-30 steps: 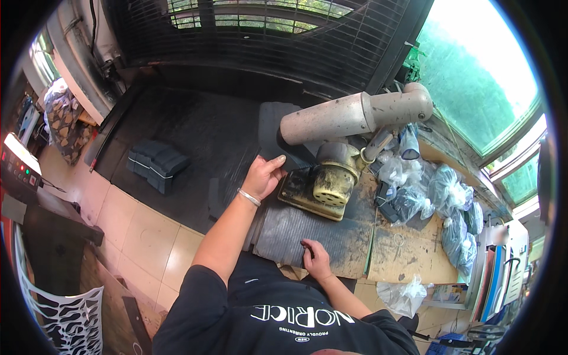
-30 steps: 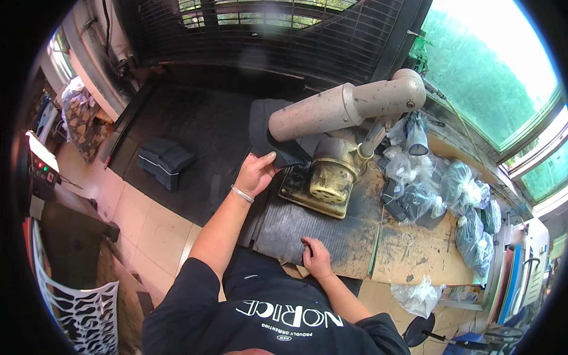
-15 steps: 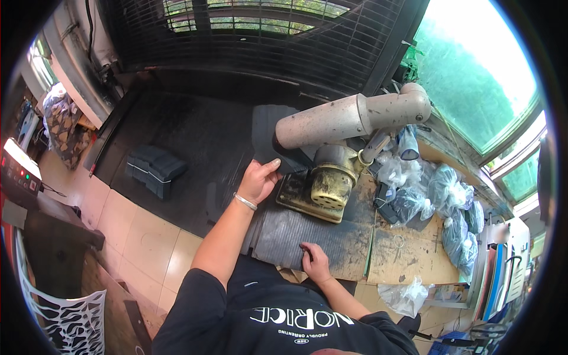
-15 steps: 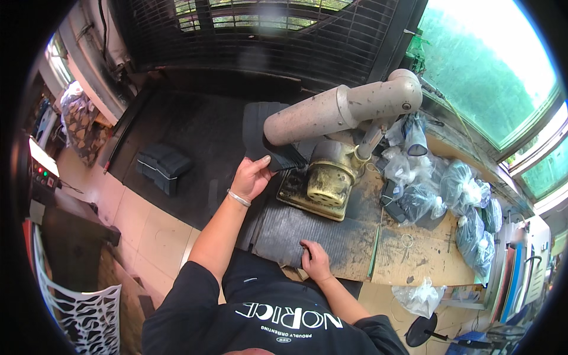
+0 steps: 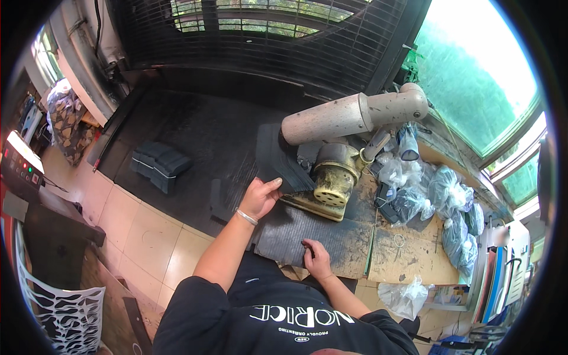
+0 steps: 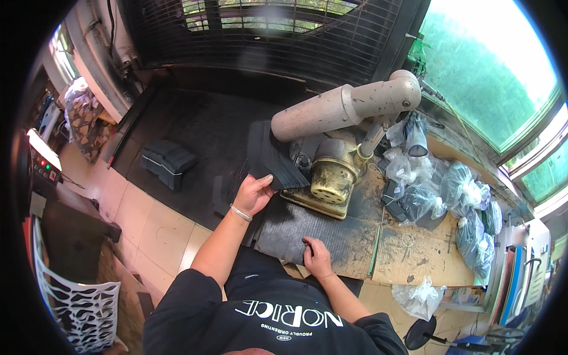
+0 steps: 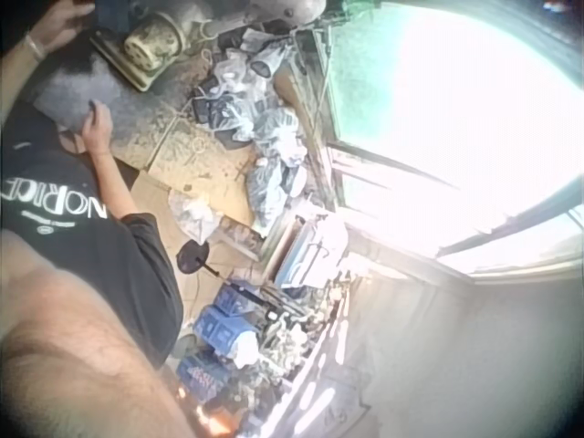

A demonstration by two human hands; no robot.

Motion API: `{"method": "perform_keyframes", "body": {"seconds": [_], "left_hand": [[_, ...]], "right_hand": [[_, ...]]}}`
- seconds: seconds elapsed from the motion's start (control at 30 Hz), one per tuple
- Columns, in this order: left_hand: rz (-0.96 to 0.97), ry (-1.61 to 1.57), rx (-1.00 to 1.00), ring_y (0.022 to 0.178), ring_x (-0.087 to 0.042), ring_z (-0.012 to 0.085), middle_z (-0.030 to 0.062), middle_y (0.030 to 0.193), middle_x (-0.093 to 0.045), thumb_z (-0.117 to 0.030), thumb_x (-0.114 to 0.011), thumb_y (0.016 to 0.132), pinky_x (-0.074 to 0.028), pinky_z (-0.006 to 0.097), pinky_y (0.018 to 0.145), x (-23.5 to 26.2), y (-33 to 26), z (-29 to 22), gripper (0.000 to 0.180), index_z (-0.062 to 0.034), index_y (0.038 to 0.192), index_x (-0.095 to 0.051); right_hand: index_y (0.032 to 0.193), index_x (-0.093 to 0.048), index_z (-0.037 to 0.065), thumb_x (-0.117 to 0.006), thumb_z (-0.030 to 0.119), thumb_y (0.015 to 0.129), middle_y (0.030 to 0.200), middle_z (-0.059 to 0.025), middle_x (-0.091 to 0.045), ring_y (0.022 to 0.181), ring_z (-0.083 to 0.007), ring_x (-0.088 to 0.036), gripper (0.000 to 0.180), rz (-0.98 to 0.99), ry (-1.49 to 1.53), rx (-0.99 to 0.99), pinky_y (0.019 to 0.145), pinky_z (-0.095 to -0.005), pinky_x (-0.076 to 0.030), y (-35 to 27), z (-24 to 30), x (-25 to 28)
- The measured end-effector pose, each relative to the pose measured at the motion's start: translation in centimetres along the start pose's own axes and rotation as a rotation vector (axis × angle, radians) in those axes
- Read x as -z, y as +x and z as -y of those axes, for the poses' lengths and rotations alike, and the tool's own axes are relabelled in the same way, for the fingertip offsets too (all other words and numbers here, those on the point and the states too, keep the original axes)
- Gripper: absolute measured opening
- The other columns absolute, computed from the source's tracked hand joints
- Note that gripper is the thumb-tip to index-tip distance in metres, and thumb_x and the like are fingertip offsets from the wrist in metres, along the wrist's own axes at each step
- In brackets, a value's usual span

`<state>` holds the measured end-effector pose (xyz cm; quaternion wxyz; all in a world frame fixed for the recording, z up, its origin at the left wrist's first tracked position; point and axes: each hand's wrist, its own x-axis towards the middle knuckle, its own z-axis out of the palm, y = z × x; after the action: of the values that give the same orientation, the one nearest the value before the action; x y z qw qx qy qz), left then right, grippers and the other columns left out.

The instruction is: Manually shaping and inspecting black shoe components using a heated or specialized industrial fixture.

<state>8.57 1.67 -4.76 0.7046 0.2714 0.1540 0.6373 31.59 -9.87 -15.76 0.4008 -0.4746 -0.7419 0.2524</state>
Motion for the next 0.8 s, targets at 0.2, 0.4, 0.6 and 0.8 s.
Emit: {"method": "perform_keyframes", "body": {"seconds": [0.2,0.4,0.6,0.8], "left_hand": [[0.005,-0.016,0.028,0.106,-0.061,0.0247,0.0135,0.115,-0.061,0.0,-0.056,0.088,-0.049,0.038,0.092,0.1,-1.4,0.1,0.036,0.0013,0.123,-0.05],[-0.004,-0.05,0.008,0.106,-0.062,0.0253,0.0155,0.113,-0.062,0.0,-0.055,0.088,-0.05,0.039,0.091,1.1,-1.3,-0.2,0.031,0.0041,0.119,-0.052],[-0.007,-0.015,-0.035,0.105,-0.062,0.0247,0.014,0.112,-0.062,-0.001,-0.055,0.089,-0.051,0.039,0.09,-0.6,0.7,-1.0,0.029,0.0017,0.118,-0.053],[0.021,-0.015,-0.034,0.104,-0.062,0.0244,0.0122,0.112,-0.063,-0.003,-0.056,0.089,-0.05,0.039,0.091,-0.4,3.1,-1.5,0.03,-0.0005,0.119,-0.053]], "right_hand": [[0.104,-0.06,0.002,-0.053,-0.005,0.078,0.093,-0.0157,-0.063,0.086,-0.0324,-0.062,0.028,0.004,0.001,-0.012,0.075,-0.0362,-0.05,-0.1,0.1,0.1],[0.104,-0.059,0.002,-0.052,-0.005,0.078,0.093,-0.0154,-0.063,0.086,-0.0312,-0.063,0.028,0.004,-0.003,-0.005,0.076,-0.0351,-0.05,-0.1,-0.1,0.0],[0.104,-0.06,0.002,-0.052,-0.006,0.076,0.093,-0.0151,-0.063,0.085,-0.0306,-0.063,0.03,-0.004,0.004,-0.009,0.076,-0.0354,-0.051,0.0,-0.1,0.1],[0.104,-0.06,0.002,-0.052,-0.006,0.076,0.093,-0.015,-0.063,0.085,-0.0297,-0.063,0.03,0.01,0.009,-0.023,0.076,-0.0341,-0.051,0.0,0.0,0.1]]}}
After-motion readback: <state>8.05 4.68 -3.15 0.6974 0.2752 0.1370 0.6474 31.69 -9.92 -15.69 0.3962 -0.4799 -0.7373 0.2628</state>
